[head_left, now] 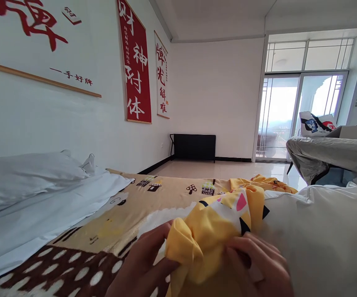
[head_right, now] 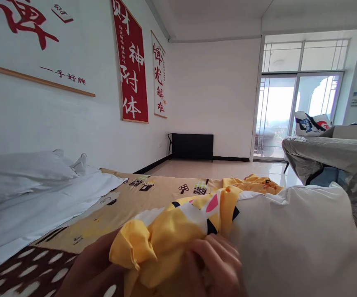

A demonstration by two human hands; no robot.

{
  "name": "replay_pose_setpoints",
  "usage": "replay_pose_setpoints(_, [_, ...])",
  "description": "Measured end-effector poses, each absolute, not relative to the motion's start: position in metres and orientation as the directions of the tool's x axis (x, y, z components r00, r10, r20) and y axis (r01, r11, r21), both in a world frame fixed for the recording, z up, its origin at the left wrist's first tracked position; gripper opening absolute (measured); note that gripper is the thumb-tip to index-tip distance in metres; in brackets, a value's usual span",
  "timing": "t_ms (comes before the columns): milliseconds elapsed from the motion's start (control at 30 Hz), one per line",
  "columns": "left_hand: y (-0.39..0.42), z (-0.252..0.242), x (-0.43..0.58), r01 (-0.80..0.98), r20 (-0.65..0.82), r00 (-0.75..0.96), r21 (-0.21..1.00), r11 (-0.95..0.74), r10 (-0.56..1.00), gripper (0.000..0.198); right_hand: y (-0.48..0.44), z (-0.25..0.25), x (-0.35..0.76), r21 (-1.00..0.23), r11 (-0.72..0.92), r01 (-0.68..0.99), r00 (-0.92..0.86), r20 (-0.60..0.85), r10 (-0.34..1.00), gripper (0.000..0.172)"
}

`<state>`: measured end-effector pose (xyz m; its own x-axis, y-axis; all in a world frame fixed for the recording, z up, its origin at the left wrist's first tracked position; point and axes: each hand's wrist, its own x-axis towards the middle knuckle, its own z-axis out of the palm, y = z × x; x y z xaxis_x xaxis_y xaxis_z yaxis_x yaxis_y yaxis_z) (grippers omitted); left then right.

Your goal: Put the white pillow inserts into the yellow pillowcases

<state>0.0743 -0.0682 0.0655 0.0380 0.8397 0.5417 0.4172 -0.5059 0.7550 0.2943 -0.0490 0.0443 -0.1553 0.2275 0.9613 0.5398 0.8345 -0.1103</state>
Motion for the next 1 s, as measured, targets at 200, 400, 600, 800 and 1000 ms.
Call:
replay_pose_setpoints(200, [-0.067, 0.071, 0.078, 0.357, 0.529, -0.101, 0.810, -0.466, 0.843, 0.030, -0.023, 0.043, 0.341, -0.393, 0.522, 0.757, 0.258, 0.914, 0.314, 0.020])
replay_pose_setpoints(400, [-0.065, 0.065, 0.088, 0.519, 0.601, -0.008, 0.686, -0.510, 0.799, 0.026, -0.016, 0.040, 0.335, -0.539, 0.526, 0.658, 0.128, 0.768, 0.627, 0.034])
replay_pose_setpoints(600, [-0.061, 0.050, 0.083, 0.528, 0.527, -0.001, 0.722, -0.447, 0.850, 0.032, -0.013, 0.037, 0.321, -0.808, 0.492, 0.325, 0.092, 0.545, 0.834, 0.039])
replay_pose_setpoints(800, [-0.060, 0.032, 0.088, 0.603, 0.680, -0.003, 0.586, -0.541, 0.733, 0.080, -0.005, 0.038, 0.327, -0.919, 0.394, 0.021, 0.087, 0.394, 0.915, 0.041])
replay_pose_setpoints(1000, [-0.058, 0.040, 0.106, 0.753, 0.835, -0.019, 0.374, -0.541, 0.550, 0.032, -0.005, 0.037, 0.330, -0.902, 0.281, -0.327, -0.047, 0.313, 0.949, 0.039])
